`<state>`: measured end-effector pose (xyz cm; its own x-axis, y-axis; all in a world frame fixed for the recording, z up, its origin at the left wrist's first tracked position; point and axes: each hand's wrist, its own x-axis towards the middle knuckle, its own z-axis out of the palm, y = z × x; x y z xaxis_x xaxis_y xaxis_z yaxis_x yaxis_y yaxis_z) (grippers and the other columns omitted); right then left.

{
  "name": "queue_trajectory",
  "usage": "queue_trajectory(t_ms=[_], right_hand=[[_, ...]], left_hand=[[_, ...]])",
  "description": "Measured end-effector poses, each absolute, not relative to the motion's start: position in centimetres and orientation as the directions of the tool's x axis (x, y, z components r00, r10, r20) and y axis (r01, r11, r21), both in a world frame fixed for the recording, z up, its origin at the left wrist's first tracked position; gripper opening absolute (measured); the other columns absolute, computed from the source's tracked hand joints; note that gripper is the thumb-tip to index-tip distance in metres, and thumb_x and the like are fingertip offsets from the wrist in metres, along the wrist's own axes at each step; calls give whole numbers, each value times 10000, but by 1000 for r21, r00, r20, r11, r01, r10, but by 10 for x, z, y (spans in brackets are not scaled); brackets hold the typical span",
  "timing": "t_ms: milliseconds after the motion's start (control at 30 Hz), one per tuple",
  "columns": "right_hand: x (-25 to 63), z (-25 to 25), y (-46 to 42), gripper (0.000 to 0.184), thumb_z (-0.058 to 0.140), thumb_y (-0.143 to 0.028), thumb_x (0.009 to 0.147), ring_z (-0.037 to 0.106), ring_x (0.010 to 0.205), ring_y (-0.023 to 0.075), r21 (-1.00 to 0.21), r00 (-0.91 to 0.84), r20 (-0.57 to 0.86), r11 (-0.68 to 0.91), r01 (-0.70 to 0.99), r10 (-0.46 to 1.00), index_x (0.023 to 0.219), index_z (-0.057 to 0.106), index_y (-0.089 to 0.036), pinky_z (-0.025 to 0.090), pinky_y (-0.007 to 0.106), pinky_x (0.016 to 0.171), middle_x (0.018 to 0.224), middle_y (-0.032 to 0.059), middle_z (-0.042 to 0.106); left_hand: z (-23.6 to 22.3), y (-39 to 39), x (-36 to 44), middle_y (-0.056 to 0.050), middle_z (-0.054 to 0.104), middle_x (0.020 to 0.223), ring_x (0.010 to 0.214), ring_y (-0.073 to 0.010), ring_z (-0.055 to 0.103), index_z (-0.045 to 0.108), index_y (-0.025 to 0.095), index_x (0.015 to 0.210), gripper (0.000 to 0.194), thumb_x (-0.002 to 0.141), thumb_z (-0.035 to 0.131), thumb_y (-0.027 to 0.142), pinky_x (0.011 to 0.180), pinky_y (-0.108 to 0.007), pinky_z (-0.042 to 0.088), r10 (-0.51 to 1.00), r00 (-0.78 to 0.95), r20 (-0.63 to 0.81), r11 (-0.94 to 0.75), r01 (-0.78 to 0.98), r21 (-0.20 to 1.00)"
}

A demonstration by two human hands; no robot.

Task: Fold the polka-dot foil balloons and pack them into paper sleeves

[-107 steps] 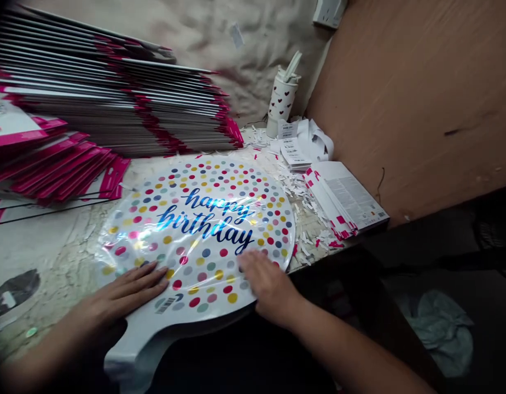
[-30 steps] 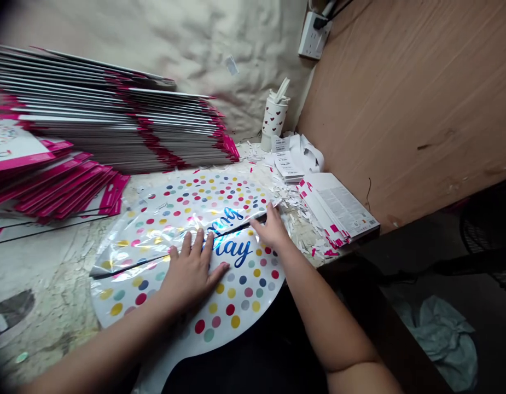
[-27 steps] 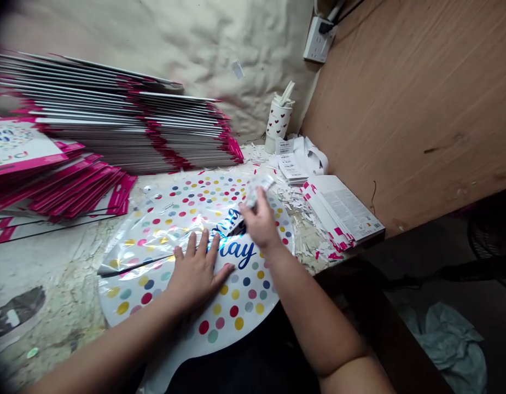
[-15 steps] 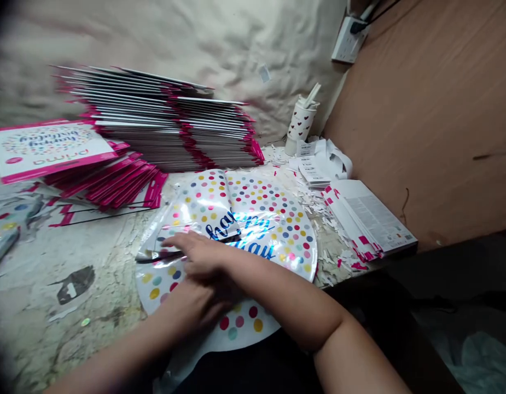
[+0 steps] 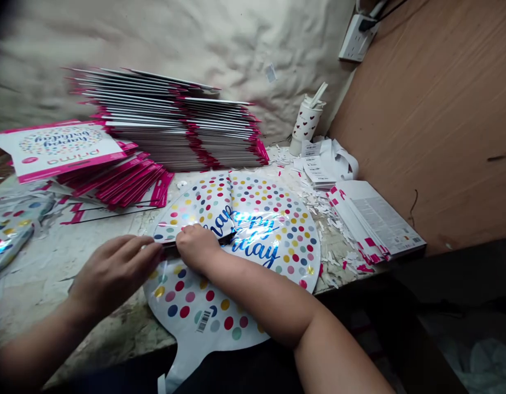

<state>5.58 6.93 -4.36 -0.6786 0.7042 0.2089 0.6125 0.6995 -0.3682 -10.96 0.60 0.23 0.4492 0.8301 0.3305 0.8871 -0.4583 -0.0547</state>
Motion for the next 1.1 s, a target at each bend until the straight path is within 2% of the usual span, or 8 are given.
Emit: queue_trajectory(t_ms=[200, 367, 500, 633, 733, 867, 1000, 1100], right_hand=[[93, -22, 91, 245, 435, -103, 831, 610, 893, 178, -444, -557, 311, 636, 631, 770, 969, 633, -147, 488, 287, 800, 963, 84, 676], [194, 24, 116, 254, 476, -277, 893, 631, 692, 165, -568, 205, 771, 505, 650, 603, 865, 664, -108, 522, 290, 639, 748, 76, 684], [216, 29, 91, 234, 525, -157, 860, 651, 929, 172, -304, -158, 874, 772, 559, 459, 1068, 631, -152, 540, 310, 816, 1010, 72, 693], [198, -11, 48, 254, 472, -148, 885, 609, 1051, 158, -149, -607, 713, 922, 358, 351, 1092, 620, -146, 512, 309, 913, 1082, 72, 676], [188, -46, 28, 232, 440, -158, 909, 638, 994, 144, -24, -765, 596, 957, 288, 245, 999, 654, -166, 531, 281, 864, 1055, 31, 690], [184, -64, 18, 241, 427, -138, 914, 620, 1031, 150, 45, -852, 476, 962, 270, 217, 1028, 637, -169, 519, 289, 855, 1123, 45, 660], [203, -45, 16, 328, 467, -328, 898, 489, 1204, 207, -59, -878, 430, 977, 205, 211, 1149, 570, -143, 403, 374, 1001, 1237, 98, 583], [231, -31, 27, 529, 514, -415, 836, 346, 1306, 236, -296, -712, 492, 865, 405, 501, 1293, 435, -162, 305, 425, 1069, 1367, 120, 446]], left_hand=[[-41, -6, -92, -172, 549, 1238, 1141, -314, 497, 569, 125, 1179, 543, 846, 421, 527, 930, -433, 424, 819, 521, 241, -524, 850, -54], [-58, 1, -99, -193, 285, 1458, 1341, -396, 216, 346, 124, 1384, 874, 733, 433, 701, 1047, -506, 292, 950, 304, 74, -304, 953, -15], [-41, 6, -108, -146, 367, 1428, 1311, -351, 318, 382, 159, 1367, 699, 818, 389, 592, 1023, -477, 351, 971, 240, 16, -240, 968, 78], [-8, 1, -110, -154, 540, 1231, 1182, -296, 476, 474, 122, 1252, 459, 883, 373, 376, 997, -473, 393, 916, -23, 400, -61, 979, 196], [2, 2, -86, -124, 591, 1113, 1134, -251, 511, 543, 135, 1142, 328, 860, 443, 270, 1016, -417, 388, 828, 157, 538, -290, 942, 170], [-20, 25, -38, -118, 465, 1359, 1289, -235, 377, 451, 135, 1297, 433, 904, 343, 278, 1057, -387, 343, 784, 562, 263, -608, 782, 138], [-46, 52, -17, -139, 206, 1495, 1375, -328, 151, 229, 126, 1423, 684, 874, 332, 520, 1077, -545, 212, 870, 493, 25, -494, 868, 56], [-50, 58, -18, -124, 158, 1507, 1382, -325, 113, 205, 156, 1431, 710, 863, 295, 574, 1080, -540, 186, 886, 460, -55, -458, 888, 39]])
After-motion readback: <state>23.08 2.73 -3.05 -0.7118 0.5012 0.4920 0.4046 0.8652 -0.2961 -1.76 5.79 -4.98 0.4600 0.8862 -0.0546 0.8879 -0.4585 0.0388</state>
